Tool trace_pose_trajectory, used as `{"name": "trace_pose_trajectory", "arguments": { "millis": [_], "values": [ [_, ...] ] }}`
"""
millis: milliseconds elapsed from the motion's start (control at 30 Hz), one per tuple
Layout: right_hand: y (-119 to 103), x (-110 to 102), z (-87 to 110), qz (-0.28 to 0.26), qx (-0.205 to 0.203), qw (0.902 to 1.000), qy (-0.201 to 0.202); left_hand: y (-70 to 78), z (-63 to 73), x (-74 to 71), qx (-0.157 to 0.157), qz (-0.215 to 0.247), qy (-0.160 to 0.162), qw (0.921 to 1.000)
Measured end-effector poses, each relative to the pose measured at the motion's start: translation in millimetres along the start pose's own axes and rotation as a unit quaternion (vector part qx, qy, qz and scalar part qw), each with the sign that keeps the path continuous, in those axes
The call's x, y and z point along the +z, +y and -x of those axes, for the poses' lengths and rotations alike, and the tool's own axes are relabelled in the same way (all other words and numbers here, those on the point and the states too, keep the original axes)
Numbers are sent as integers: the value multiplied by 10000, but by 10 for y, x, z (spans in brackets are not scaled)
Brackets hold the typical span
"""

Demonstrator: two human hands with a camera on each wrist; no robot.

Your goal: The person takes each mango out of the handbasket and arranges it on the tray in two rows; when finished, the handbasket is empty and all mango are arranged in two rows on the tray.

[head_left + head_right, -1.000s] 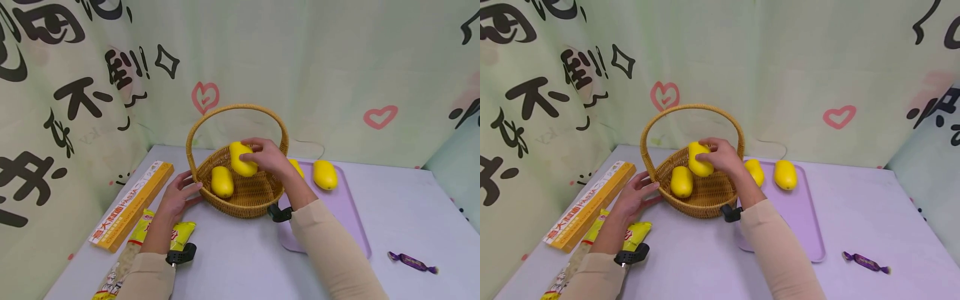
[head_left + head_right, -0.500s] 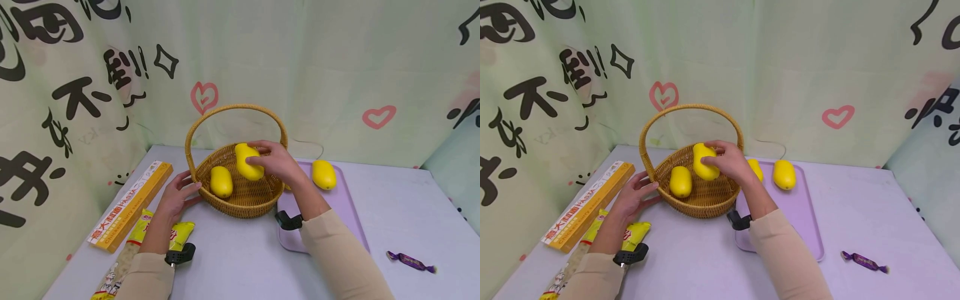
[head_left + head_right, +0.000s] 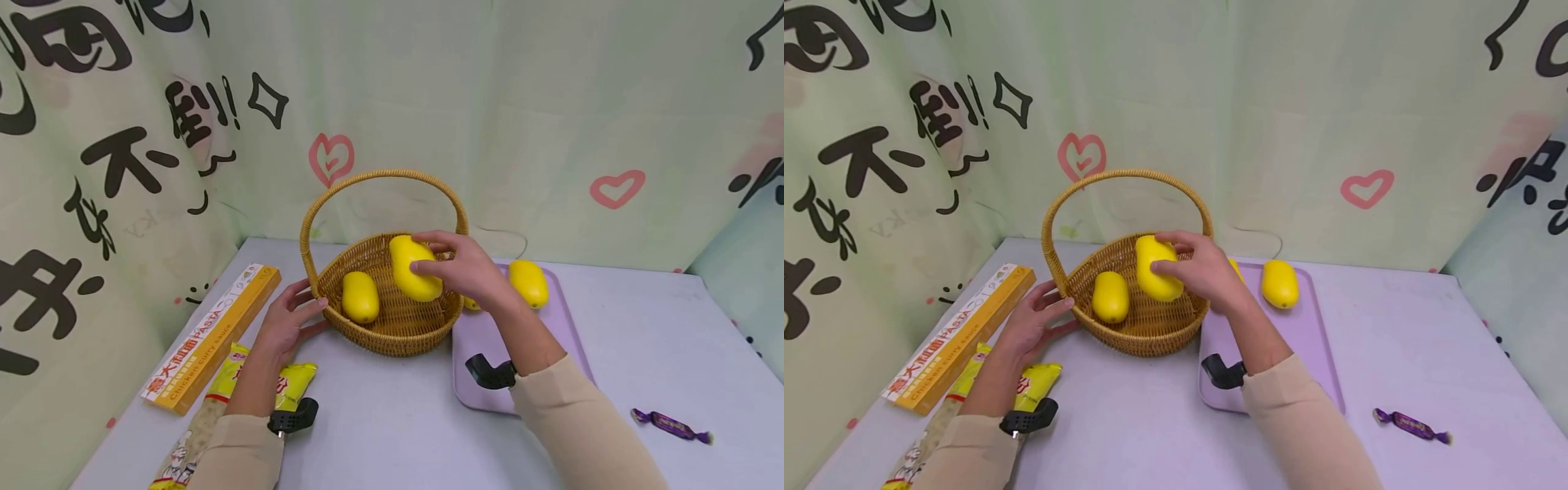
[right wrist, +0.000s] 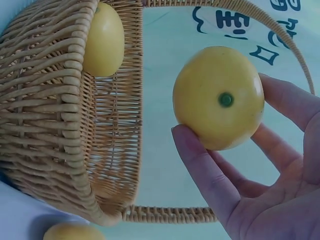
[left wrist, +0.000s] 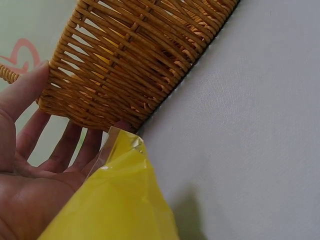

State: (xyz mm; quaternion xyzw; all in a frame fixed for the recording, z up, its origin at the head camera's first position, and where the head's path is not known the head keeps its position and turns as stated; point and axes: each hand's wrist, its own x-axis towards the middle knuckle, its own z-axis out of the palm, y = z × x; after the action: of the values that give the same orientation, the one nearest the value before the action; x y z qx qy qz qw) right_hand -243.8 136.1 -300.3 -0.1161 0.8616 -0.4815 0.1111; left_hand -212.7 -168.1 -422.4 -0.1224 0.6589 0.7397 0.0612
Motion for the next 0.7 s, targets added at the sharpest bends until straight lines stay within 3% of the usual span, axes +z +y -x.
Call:
{"name": "trace_pose_trajectory", "arguments": {
  "millis": [333,700],
  "values": [
    [4,-78,221,97,-148,9998,82,1,10,-2,25,-12,-29,10000],
    [72,-235,492,-20,59,9999,155,3,9,0,40,-30,-53,10000]
  ]
}}
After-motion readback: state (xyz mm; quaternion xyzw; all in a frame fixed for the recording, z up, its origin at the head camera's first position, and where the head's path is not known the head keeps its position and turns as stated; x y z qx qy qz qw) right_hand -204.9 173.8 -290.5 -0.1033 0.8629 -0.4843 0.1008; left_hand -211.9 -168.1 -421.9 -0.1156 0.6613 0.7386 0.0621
